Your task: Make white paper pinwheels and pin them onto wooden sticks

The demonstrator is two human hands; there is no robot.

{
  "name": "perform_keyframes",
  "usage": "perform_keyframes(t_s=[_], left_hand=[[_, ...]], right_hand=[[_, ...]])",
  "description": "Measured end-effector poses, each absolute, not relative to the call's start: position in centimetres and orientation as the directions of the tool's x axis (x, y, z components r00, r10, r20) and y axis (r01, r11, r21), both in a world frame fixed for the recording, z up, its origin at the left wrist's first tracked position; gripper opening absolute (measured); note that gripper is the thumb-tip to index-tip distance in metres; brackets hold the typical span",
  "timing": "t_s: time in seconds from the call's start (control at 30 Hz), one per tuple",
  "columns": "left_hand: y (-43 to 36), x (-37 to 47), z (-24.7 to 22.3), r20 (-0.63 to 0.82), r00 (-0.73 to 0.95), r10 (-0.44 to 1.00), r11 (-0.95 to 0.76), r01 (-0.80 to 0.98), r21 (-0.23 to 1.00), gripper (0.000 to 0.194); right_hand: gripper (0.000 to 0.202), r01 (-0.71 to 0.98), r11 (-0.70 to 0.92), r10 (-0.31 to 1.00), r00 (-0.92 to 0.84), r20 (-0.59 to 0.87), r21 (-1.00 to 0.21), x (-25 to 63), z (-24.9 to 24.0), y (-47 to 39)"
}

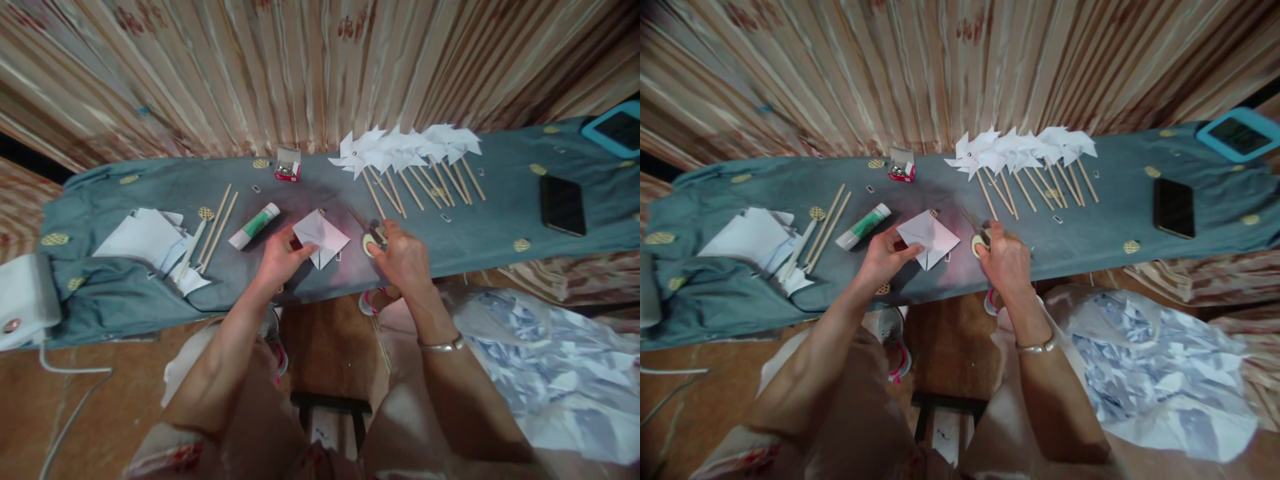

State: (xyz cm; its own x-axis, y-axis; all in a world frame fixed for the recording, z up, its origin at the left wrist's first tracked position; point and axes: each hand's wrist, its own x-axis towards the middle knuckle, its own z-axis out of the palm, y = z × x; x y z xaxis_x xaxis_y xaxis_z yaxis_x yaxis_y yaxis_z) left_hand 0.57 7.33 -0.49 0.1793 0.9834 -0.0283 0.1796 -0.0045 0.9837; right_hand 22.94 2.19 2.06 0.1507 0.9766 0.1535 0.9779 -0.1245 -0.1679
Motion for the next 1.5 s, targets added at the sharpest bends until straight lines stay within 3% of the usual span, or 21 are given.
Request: perform_keyframes(t_s=[0.13, 0.27, 0.37, 0.5, 0.67, 0.97, 1.23, 1.37, 1.5], left_hand=[[7.7, -1.2, -0.2, 0.177, 0.078, 0.981, -0.193, 0.464, 0.865, 0.058], [7.3, -1.4, -0.1, 0.424, 0.177, 0.888, -0.428, 0.656, 0.621, 0.040], [6.4, -0.2, -0.8, 0.427, 0.361, 0.829, -0.553, 0.641, 0.532, 0.034], [5.5, 1.5, -1.9, 0.345, 0.482, 0.806, -0.592, 0.632, 0.500, 0.039], [5.2, 2.0, -2.5, 0.302, 0.523, 0.797, -0.602, 0.655, 0.456, 0.042], [4.9, 1.7, -2.0, 0.236, 0.555, 0.798, -0.596, 0.669, 0.443, 0.043], [4.7, 2.0, -2.0, 0.242, 0.546, 0.802, -0.591, 0.663, 0.460, 0.045], [4.8, 1.2, -1.4, 0.324, 0.478, 0.816, -0.578, 0.660, 0.481, 0.046], [5.8, -2.3, 0.0, 0.475, 0.297, 0.828, -0.520, 0.722, 0.456, 0.047]], right_hand=[[0.034, 0.980, -0.093, 0.980, 0.121, 0.160, -0.177, 22.8, 2.1, 2.2], [0.028, 0.975, -0.060, 0.982, 0.096, 0.162, -0.216, 23.1, 2.1, 2.2], [0.029, 0.968, -0.036, 0.968, 0.096, 0.232, -0.248, 23.0, 2.2, 2.2], [0.032, 0.934, 0.147, 0.927, -0.015, 0.375, -0.327, 21.4, 2.1, 2.5], [0.036, 0.897, 0.330, 0.909, -0.219, 0.354, -0.293, 18.5, 1.1, 2.8], [0.034, 0.934, 0.327, 0.929, -0.289, 0.232, -0.143, 18.4, 0.4, 2.6], [0.033, 0.941, 0.312, 0.934, -0.277, 0.226, -0.133, 18.2, 0.1, 2.4], [0.033, 0.940, 0.297, 0.942, -0.259, 0.215, -0.167, 18.4, 0.1, 2.4], [0.030, 0.935, 0.304, 0.932, -0.252, 0.259, -0.183, 18.4, 0.2, 2.5]])
